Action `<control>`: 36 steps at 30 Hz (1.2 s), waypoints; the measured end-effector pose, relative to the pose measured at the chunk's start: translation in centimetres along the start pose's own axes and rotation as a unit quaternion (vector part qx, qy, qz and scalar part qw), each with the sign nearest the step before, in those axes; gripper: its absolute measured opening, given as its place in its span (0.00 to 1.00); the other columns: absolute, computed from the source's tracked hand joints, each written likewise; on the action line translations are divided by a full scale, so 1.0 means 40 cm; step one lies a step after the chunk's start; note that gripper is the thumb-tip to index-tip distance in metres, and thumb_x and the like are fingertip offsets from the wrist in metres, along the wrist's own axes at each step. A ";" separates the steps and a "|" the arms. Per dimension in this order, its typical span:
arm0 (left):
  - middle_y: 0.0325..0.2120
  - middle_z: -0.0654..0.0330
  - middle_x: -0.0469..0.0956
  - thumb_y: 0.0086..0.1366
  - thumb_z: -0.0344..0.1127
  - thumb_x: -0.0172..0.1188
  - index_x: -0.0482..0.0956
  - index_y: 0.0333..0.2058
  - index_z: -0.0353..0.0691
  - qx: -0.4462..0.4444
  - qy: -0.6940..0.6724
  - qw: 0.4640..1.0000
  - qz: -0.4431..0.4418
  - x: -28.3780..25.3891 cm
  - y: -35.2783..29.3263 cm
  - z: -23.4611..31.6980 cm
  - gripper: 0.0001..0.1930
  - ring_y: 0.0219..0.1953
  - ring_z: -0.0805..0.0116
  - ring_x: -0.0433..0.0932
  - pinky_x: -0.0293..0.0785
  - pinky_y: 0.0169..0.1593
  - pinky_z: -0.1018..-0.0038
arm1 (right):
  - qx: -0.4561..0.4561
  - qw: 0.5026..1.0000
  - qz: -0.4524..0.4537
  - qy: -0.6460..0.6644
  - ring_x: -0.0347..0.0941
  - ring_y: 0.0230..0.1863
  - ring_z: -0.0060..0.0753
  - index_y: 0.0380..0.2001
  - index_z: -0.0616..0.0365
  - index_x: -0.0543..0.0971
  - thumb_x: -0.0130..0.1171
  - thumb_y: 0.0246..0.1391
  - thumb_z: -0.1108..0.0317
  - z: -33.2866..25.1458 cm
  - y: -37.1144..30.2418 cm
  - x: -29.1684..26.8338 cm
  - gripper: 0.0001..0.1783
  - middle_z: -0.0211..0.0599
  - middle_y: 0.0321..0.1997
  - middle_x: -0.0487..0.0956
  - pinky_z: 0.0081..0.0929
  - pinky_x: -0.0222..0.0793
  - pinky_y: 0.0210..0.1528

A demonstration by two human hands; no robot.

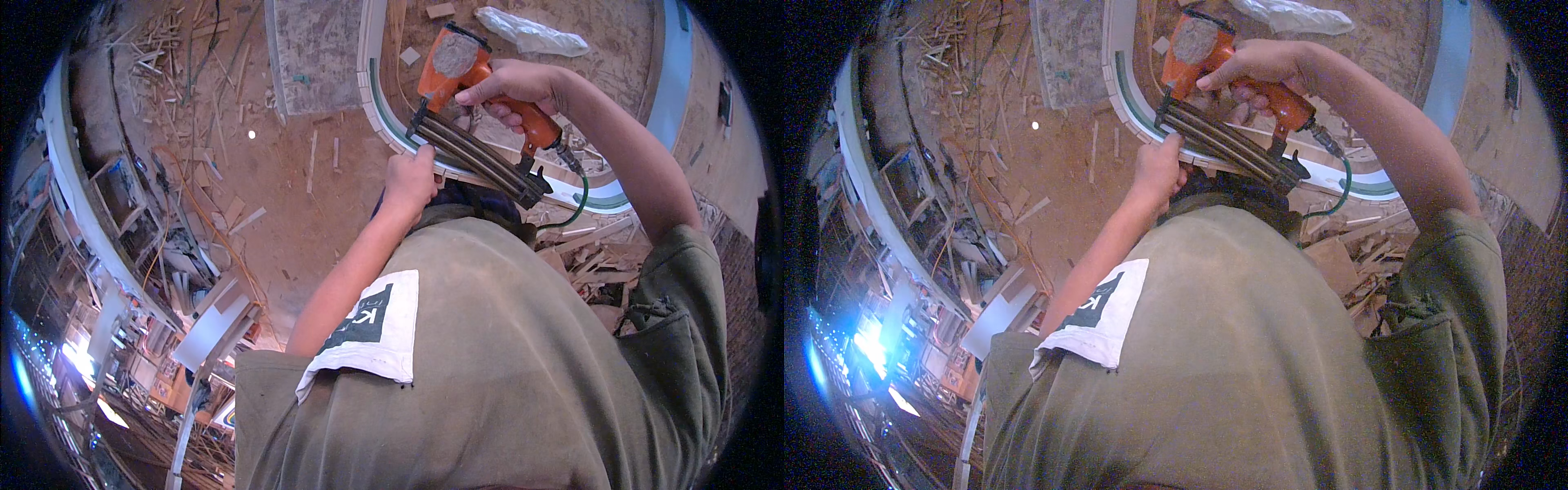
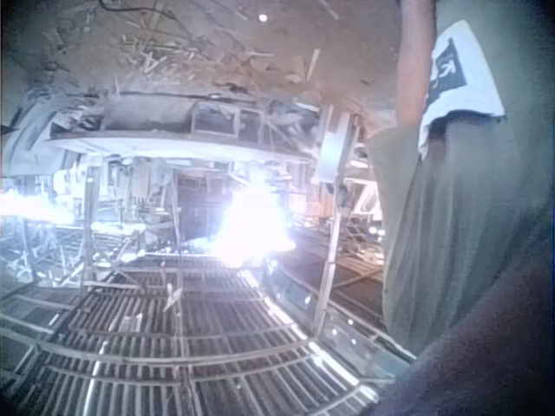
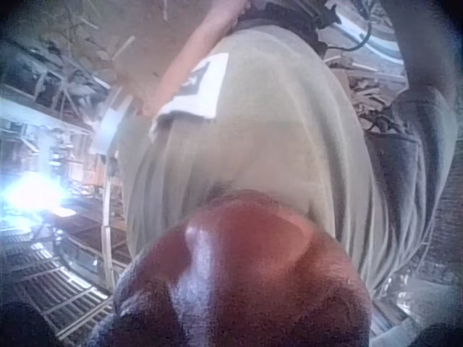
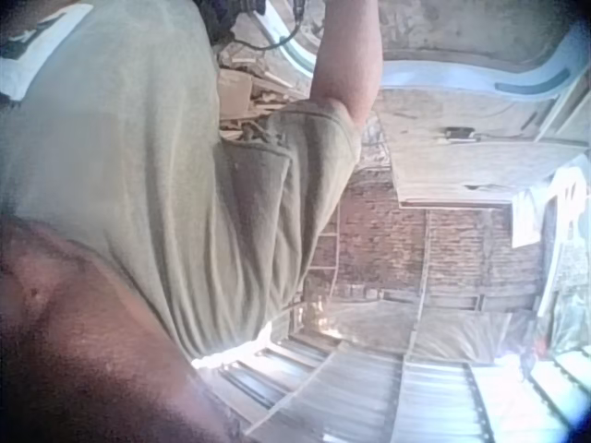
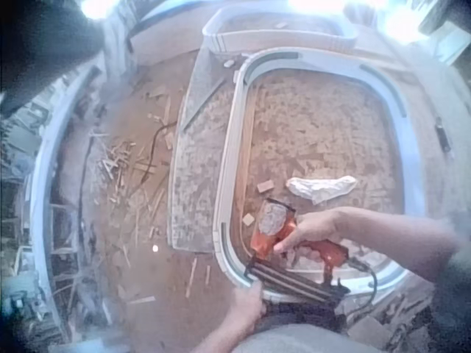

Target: The person assembles a curved wooden frame by placing small wooden blocks along its edge and securing them with a pneumatic nail gun. They also apply adhesive to a green strip and attach it to the frame.

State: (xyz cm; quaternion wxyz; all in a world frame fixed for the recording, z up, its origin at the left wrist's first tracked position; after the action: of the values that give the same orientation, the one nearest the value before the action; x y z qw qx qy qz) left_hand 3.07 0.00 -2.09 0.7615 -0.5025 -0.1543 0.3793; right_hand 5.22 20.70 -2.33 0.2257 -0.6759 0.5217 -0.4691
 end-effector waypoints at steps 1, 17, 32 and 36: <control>0.12 0.60 0.72 0.68 0.46 0.52 0.77 0.22 0.36 0.003 -0.009 1.000 -0.001 0.001 0.000 0.002 0.21 0.10 0.71 0.66 0.59 0.15 0.72 | 0.002 1.000 -0.013 -0.002 0.66 0.11 0.18 0.34 0.58 0.75 0.67 0.57 0.54 0.000 0.002 0.004 0.19 0.22 0.14 0.68 0.23 0.70 0.15; 0.14 0.60 0.72 0.67 0.46 0.52 0.77 0.24 0.33 -0.024 -0.009 1.000 0.001 0.001 -0.017 0.005 0.21 0.12 0.73 0.68 0.60 0.15 0.73 | -0.111 0.938 0.295 0.145 0.61 0.13 0.15 0.35 0.48 0.76 0.67 0.57 0.47 0.082 -0.333 -0.316 0.18 0.18 0.15 0.65 0.21 0.61 0.15; 0.16 0.60 0.73 0.67 0.48 0.53 0.78 0.31 0.32 -0.026 0.001 1.000 0.007 -0.006 -0.001 -0.002 0.21 0.11 0.73 0.67 0.59 0.14 0.74 | -0.074 0.852 0.502 0.127 0.79 0.30 0.27 0.53 0.54 0.77 0.68 0.58 0.50 0.301 -0.499 -0.753 0.26 0.27 0.28 0.79 0.26 0.77 0.37; 0.17 0.60 0.73 0.68 0.48 0.54 0.77 0.33 0.34 -0.035 -0.009 0.999 0.024 -0.010 -0.002 -0.021 0.20 0.12 0.75 0.67 0.58 0.13 0.75 | -0.103 0.678 0.654 -0.319 0.81 0.40 0.34 0.48 0.56 0.83 0.69 0.57 0.58 0.119 -0.610 -0.529 0.19 0.33 0.40 0.84 0.28 0.75 0.47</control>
State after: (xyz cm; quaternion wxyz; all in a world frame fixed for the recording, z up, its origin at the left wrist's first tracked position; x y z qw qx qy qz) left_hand 3.35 -0.87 -2.36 0.7327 -0.5290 -0.1624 0.3961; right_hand 21.06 47.85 6.42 0.5570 -0.2903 0.7718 0.0986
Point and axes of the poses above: each hand's wrist, its own y-axis towards the middle knuckle, its own x-axis out of the palm, z = x × y, the point moved 9 cm from there along y, towards the middle knuckle
